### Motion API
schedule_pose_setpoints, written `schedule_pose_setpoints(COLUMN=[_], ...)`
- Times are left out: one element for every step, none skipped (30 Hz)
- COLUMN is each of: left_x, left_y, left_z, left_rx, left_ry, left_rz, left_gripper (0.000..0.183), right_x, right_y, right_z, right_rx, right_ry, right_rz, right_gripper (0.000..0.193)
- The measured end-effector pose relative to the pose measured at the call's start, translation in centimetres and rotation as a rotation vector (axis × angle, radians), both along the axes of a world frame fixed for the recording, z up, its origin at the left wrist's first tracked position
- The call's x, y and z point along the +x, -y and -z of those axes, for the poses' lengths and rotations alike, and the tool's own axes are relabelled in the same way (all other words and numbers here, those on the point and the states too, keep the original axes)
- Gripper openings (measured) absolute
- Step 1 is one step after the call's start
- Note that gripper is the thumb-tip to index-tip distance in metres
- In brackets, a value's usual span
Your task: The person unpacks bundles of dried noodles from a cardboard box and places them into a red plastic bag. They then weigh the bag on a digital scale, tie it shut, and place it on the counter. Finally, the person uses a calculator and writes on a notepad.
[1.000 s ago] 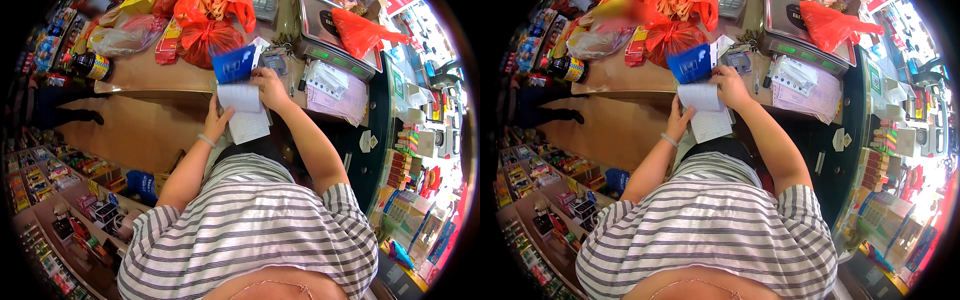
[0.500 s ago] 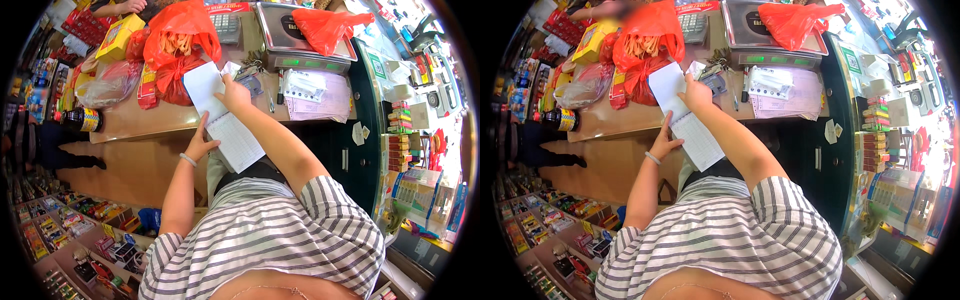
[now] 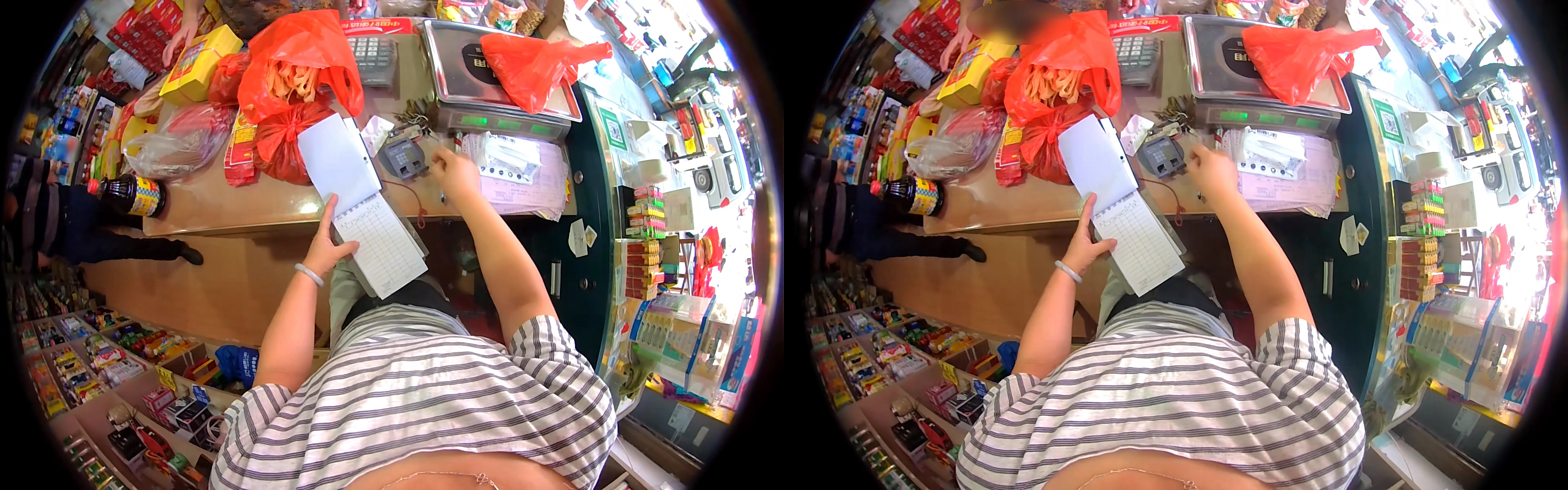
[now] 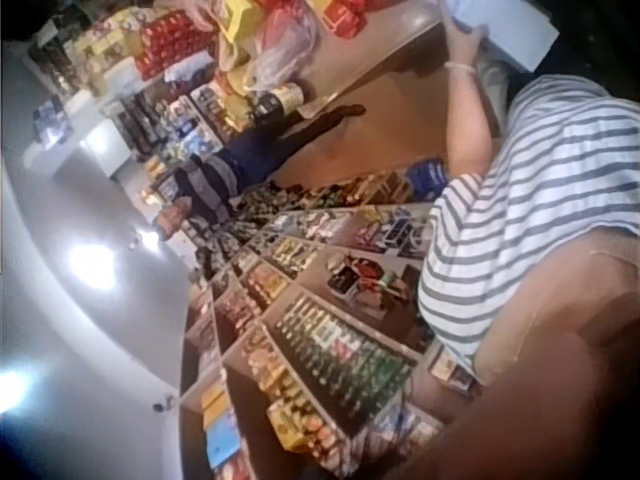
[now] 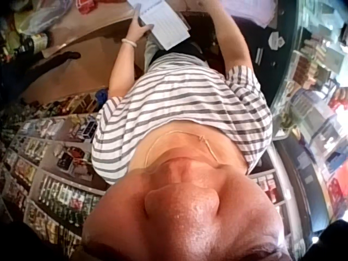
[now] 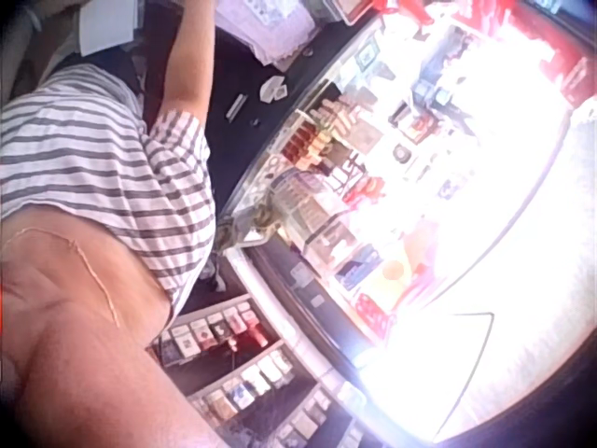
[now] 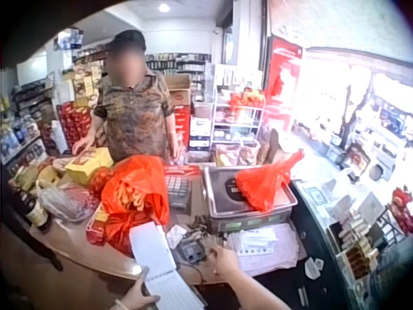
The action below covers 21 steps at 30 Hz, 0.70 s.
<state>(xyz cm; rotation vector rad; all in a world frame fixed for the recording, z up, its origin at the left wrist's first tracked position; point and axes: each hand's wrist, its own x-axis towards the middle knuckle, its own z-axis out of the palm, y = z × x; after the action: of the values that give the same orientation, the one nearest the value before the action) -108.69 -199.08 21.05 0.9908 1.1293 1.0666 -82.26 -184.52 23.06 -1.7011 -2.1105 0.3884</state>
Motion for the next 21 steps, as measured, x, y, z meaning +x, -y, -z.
schedule_pose_setpoints(left_x=[-0.1,-0.1,0.0,0.0,0.0,0.0,-0.4,-1.0,-1.5,-1.8,-2.1,-2.3,-2.7,-3.4,-4.2,-4.9,-5.6,-6.6,-7.6,-8.6,-9.7], left_y=[0.2,0.8,1.0,1.3,1.6,2.1,2.5,3.0,3.4,3.8,4.4,4.9,5.5,6.3,6.9,7.8,8.5,9.4,10.1,10.8,11.6], left_z=[-0.2,-0.4,-1.1,-1.6,-2.0,-2.4,-2.1,-1.4,-1.0,-1.6,-2.3,-3.5,-4.1,-4.3,-4.5,-4.9,-5.3,-5.4,-5.6,-5.9,-6.0], left_rx=[-0.023,-0.046,-0.062,-0.059,-0.056,-0.053,-0.006,0.041,0.087,0.085,0.063,0.041,0.019,0.024,0.030,0.033,0.036,0.033,0.021,0.011,0.003], left_ry=[0.012,0.025,0.036,0.047,0.059,0.071,0.037,0.002,-0.035,-0.040,-0.012,0.016,0.045,0.069,0.081,0.097,0.112,0.099,0.120,0.142,0.165], left_rz=[-0.013,-0.028,-0.033,-0.037,-0.045,-0.049,-0.052,-0.056,-0.058,-0.056,-0.086,-0.109,-0.136,-0.159,-0.205,-0.253,-0.299,-0.337,-0.376,-0.417,-0.466], left_gripper=[0.098,0.098,0.098,0.097,0.097,0.096,0.096,0.096,0.096,0.096,0.096,0.096,0.095,0.097,0.097,0.097,0.097,0.097,0.096,0.096,0.096], right_x=[0.1,0.0,0.0,-0.5,-1.2,-1.9,-2.8,-3.8,-4.9,-6.2,-6.9,-7.6,-8.5,-9.6,-10.5,-11.7,-13.0,-13.3,-12.8,-12.7,-13.0], right_y=[0.2,0.5,0.6,0.5,0.4,0.2,-0.4,-1.2,-2.1,-3.0,-4.6,-6.4,-8.1,-9.7,-10.9,-12.6,-14.4,-15.9,-17.6,-19.0,-19.9], right_z=[-0.1,-0.2,-0.4,-0.4,-0.3,-0.4,-0.8,-1.3,-1.9,-2.7,-2.7,-2.5,-2.2,-1.8,-1.9,-1.5,-1.1,0.0,1.1,2.5,3.2], right_rx=[-0.041,-0.085,-0.123,-0.133,-0.146,-0.159,-0.054,0.050,0.155,0.058,0.017,-0.023,-0.063,-0.030,-0.028,-0.300,-0.589,-0.712,-0.831,-0.897,-0.980], right_ry=[-0.184,-0.368,-0.553,-0.710,-0.866,-1.022,-0.942,-0.863,-0.785,-0.809,-0.798,-0.787,-0.775,-0.769,-0.711,-1.054,-1.381,-1.470,-1.554,-1.623,-1.659], right_rz=[0.026,0.049,0.079,0.070,0.056,0.043,0.027,0.009,-0.005,0.084,0.068,0.058,0.044,0.087,0.070,0.297,0.532,0.613,0.696,0.717,0.627], right_gripper=[0.018,0.017,0.016,0.015,0.013,0.013,0.012,0.012,0.012,0.018,0.020,0.023,0.027,0.040,0.029,0.026,0.026,0.024,0.024,0.026,0.028])
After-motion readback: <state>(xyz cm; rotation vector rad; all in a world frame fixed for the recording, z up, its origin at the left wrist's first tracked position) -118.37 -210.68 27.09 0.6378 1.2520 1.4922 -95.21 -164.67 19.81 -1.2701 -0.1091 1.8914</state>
